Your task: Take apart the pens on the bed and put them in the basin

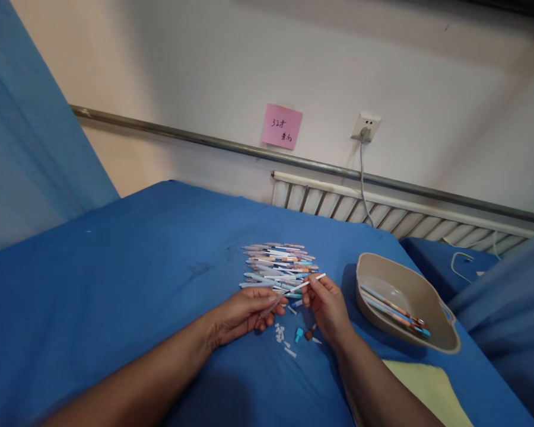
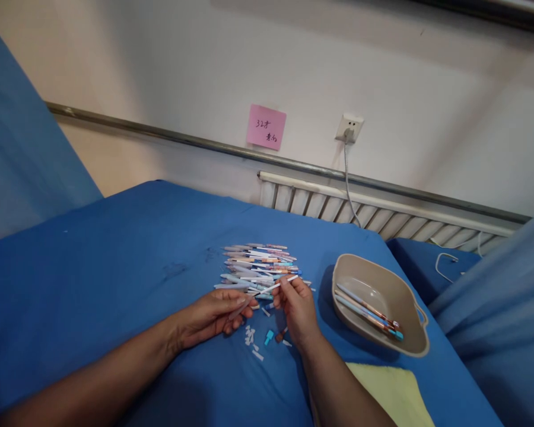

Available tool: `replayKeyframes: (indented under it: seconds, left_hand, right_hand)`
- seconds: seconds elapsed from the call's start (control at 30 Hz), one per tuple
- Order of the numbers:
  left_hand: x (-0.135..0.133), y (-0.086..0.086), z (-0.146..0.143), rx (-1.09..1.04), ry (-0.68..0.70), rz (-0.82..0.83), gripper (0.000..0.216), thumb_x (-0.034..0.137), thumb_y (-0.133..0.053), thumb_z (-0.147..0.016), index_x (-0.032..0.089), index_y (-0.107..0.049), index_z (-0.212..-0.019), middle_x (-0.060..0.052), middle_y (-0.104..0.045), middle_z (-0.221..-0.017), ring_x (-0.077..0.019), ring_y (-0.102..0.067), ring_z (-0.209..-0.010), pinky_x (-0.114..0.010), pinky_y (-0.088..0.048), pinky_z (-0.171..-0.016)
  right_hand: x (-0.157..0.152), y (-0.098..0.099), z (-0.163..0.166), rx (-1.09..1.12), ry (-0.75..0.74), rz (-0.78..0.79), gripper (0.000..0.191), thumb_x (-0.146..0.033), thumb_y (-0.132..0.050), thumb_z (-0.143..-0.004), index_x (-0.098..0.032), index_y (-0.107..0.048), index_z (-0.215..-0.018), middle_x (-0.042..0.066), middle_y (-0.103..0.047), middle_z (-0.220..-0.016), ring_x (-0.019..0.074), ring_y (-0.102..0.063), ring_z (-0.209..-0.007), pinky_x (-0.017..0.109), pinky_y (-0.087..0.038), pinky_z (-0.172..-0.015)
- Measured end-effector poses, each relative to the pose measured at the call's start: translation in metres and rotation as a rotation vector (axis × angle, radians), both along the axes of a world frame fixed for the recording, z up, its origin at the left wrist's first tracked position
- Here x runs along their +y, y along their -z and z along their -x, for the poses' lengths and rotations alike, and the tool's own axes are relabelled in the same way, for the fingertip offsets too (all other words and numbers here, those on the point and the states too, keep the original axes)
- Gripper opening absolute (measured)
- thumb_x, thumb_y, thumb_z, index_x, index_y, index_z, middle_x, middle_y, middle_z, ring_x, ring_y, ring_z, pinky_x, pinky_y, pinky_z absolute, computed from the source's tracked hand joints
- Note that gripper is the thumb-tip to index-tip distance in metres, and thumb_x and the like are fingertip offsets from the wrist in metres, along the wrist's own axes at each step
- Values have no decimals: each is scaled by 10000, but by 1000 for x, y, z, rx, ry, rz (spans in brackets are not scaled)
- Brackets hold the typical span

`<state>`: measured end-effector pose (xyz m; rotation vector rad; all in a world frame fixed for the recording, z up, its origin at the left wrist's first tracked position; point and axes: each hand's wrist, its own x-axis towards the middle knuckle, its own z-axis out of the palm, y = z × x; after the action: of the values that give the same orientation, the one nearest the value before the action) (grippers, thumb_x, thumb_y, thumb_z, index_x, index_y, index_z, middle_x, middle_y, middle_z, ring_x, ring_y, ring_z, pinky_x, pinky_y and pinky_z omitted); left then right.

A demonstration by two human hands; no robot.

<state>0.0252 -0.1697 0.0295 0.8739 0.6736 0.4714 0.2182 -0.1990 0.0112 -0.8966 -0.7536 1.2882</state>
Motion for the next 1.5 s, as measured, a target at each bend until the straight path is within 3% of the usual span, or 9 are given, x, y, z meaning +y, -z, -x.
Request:
replayKeyframes:
  seconds: [0.4, 0.6, 0.93, 1.07, 1.17, 1.5]
  left_hand:
    - [0, -1, 1, 28, 20, -29, 318, 345, -700, -740, 122, -668, -965, -75, -682, -829, -74, -576, -529, -154, -400, -443]
    - [0, 3, 2, 25, 133, -14, 338, 369, -651, -780, 108, -656, -995, -103, -709, -826, -100, -612, -511, -166, -429, -426]
    - [-4, 5, 0, -41, 205, -20, 318, 372, -673, -761, 118, -646, -950, -95, -699, -827, -108, -619, -554, -167, -428, -449]
    - [-4, 5, 0, -43, 184, -3, 320, 380, -660, -771, 118, -641, -954, -106, -703, -847, -115, -624, -566, -179, -430, -463]
    - [-4, 5, -1, -37, 186, 15, 315, 380, -648, -780, 119, -639, -956, -107, -706, -845, -118, -625, -566, -181, -425, -456]
    - [-7, 4, 0, -57, 231, 13, 282, 341, -638, -795, 125, -628, -976, -100, -699, -837, -109, -626, -554, -173, -443, -459]
  right_hand:
    - [0, 0, 0, -70, -4, -8, 288, -464, -644, -749, -183, -589, -716, -17, -586, -619, 93, -474, -490, 216, -356, -479]
    - [-2, 1, 1, -236, -25, -6, 307, -464, -640, -758, -177, -570, -677, -29, -578, -562, 79, -467, -452, 208, -351, -470]
    - [-11, -1, 11, -329, -310, -2, 313, -466, -701, -687, -177, -582, -674, -32, -585, -558, 73, -454, -430, 188, -322, -419]
    - [-9, 1, 10, -273, -153, -42, 286, -476, -640, -750, -195, -618, -800, -38, -570, -588, 78, -468, -468, 198, -353, -472]
    - [-7, 3, 7, -247, -45, -59, 253, -444, -634, -770, -193, -612, -787, -40, -555, -566, 80, -457, -476, 203, -353, -491]
    - [-7, 1, 9, -292, -145, -33, 247, -404, -673, -743, -180, -575, -708, -45, -564, -540, 68, -463, -442, 192, -341, -460]
